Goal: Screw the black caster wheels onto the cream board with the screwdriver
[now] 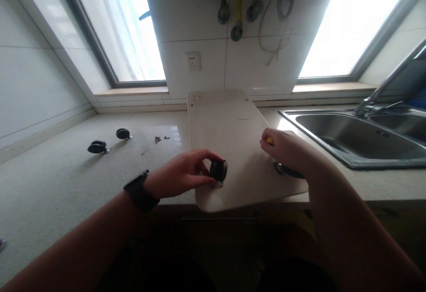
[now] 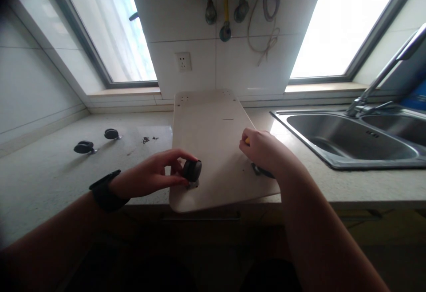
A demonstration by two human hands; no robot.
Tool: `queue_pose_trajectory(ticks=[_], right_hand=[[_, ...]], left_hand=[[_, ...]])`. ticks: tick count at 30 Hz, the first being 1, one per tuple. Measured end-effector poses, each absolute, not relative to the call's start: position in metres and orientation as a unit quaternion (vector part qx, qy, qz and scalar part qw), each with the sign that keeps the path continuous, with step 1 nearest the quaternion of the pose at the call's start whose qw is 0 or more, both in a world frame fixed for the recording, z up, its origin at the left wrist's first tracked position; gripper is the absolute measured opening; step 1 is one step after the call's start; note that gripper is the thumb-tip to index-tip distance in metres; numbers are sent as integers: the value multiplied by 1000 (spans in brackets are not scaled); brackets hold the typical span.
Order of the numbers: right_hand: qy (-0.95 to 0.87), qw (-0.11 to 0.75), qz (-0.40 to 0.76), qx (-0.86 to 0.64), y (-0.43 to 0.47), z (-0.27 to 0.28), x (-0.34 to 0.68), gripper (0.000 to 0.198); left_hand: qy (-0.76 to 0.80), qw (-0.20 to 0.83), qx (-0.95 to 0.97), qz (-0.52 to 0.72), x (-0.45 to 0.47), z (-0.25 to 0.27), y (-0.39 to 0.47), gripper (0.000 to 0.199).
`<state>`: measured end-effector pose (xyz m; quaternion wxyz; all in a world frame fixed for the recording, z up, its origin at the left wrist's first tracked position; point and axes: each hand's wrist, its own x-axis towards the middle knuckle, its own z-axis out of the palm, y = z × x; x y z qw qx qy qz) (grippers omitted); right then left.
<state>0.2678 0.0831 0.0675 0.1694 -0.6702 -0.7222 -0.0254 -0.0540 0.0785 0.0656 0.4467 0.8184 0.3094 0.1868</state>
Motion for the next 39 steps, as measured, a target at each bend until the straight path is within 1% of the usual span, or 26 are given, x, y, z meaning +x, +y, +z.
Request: queue_pose_trajectory(ticks=[4,12,20,27,30,33,35,39], right_hand=[[-720,171,-25,-672,83,68,267,20],[-716,166,-26,-678,78,71,265,21],[-713,164,-27,-681,79,71,264,21],[-716,168,-36,-677,79,69,266,20],[-725,170,-43,-666,79,69,265,20],[-741,172,-58,-646,79,73,263,18],[-764,182,-90,-613,77,77,261,16],[-834,194,-176,-485,64,86,252,13]], left_hand=[[304,439,827,177,-55,66,79,48],[278,392,862,163,-56,70,78,46],[280,389,862,162,-56,67,79,48],[271,330,890,160,-57,69,80,47],[267,320,895,159,-57,69,81,49],[261,321,896,162,-58,67,82,49],[260,321,895,166,-58,67,82,49],[263,319,895,168,-57,67,81,47]])
